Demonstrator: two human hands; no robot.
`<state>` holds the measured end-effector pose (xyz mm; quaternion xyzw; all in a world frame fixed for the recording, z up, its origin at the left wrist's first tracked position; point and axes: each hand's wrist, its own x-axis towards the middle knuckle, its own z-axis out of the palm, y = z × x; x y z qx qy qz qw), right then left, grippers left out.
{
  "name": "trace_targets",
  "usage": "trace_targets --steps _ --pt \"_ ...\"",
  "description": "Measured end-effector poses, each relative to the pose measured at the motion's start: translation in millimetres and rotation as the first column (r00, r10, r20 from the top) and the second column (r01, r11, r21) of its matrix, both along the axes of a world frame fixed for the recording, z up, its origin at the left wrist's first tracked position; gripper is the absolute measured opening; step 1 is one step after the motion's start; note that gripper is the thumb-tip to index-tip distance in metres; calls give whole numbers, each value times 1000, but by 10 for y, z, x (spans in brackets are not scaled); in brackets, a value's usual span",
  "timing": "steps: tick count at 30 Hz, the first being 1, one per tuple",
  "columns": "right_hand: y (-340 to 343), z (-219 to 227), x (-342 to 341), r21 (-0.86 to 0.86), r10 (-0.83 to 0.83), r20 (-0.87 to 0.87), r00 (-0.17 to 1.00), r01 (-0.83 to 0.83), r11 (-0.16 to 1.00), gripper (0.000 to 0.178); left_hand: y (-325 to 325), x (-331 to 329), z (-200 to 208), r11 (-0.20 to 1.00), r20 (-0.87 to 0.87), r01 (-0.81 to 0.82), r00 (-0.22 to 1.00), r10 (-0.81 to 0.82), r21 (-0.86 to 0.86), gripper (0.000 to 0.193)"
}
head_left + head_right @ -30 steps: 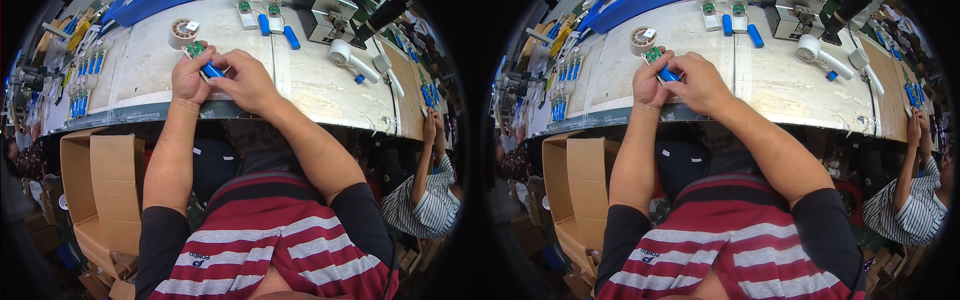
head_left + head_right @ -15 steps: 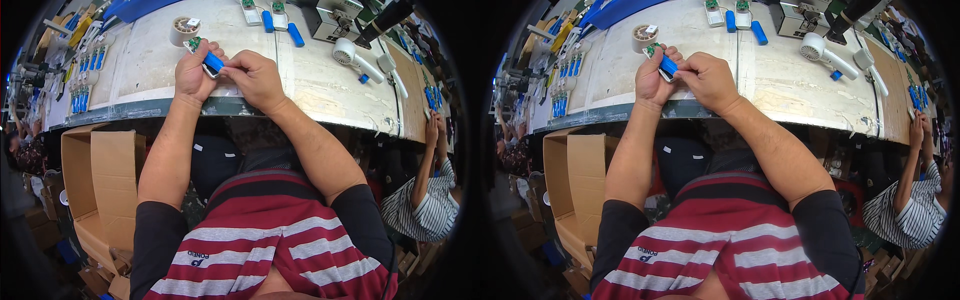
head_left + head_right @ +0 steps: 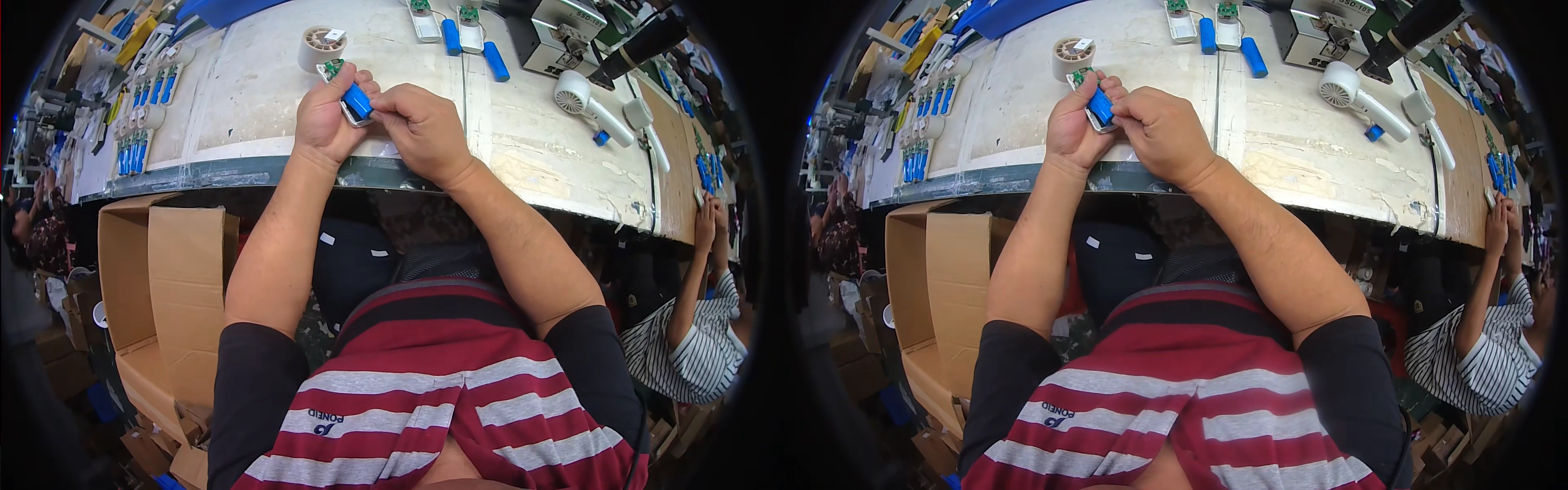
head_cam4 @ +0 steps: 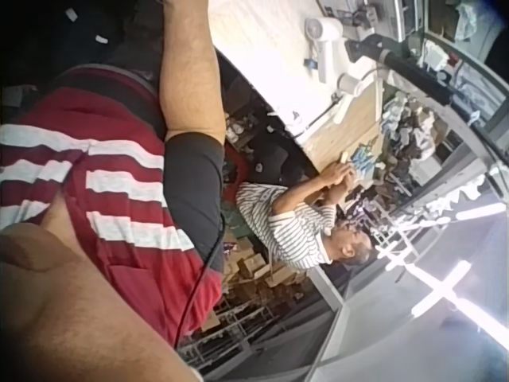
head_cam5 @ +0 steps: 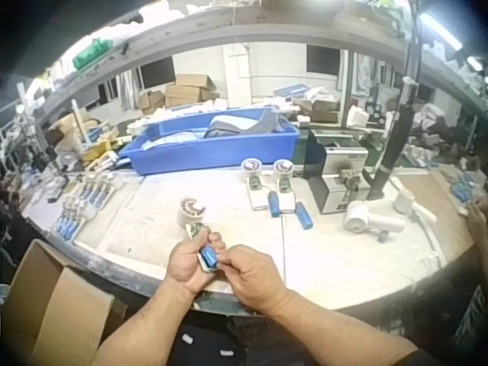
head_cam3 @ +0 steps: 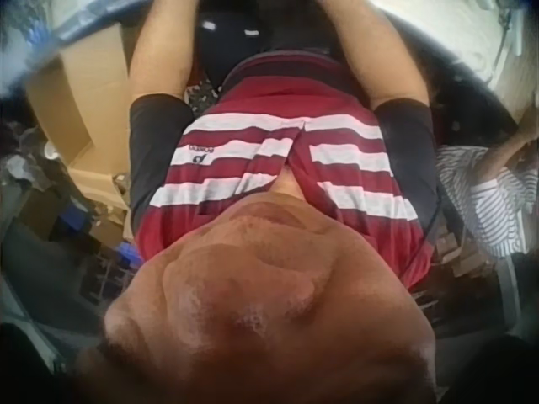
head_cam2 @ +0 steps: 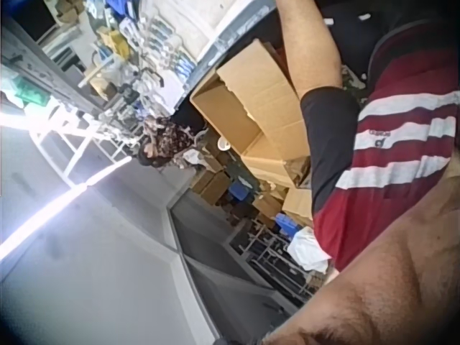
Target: Assemble electronic components onto a plastic base and secure them using an electric screwdriver.
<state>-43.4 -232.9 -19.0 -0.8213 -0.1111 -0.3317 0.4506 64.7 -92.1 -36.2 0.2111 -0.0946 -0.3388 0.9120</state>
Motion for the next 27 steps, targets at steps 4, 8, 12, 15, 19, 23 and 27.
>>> trace_targets --steps 4,8,12,15,19,23,27 --pt "9 -23 5 -51 -22 -24 999 21 998 11 -4 1 -23 1000 -8 -13 1000 13 28 6" --pt "16 -37 12 -91 -17 -35 999 14 996 11 -13 10 -39 1000 -5 -11 1000 11 29 6" --pt "54 -34 15 -88 21 22 1000 -19 996 10 -18 18 -34 1000 7 -18 1000 18 2 5" --pt "117 -12 29 -173 13 38 999 -6 985 10 23 25 -27 997 -5 -69 998 69 27 6" --pt "159 25 -13 -197 71 58 996 -58 979 13 61 40 -81 987 84 -130 989 122 91 8" --pt "94 23 -99 -167 49 30 998 -43 985 20 80 40 139 992 76 -30 997 20 126 23" --pt "95 90 -210 -53 -4 -46 999 1 999 18 633 568 459 698 415 -393 898 149 599 41"
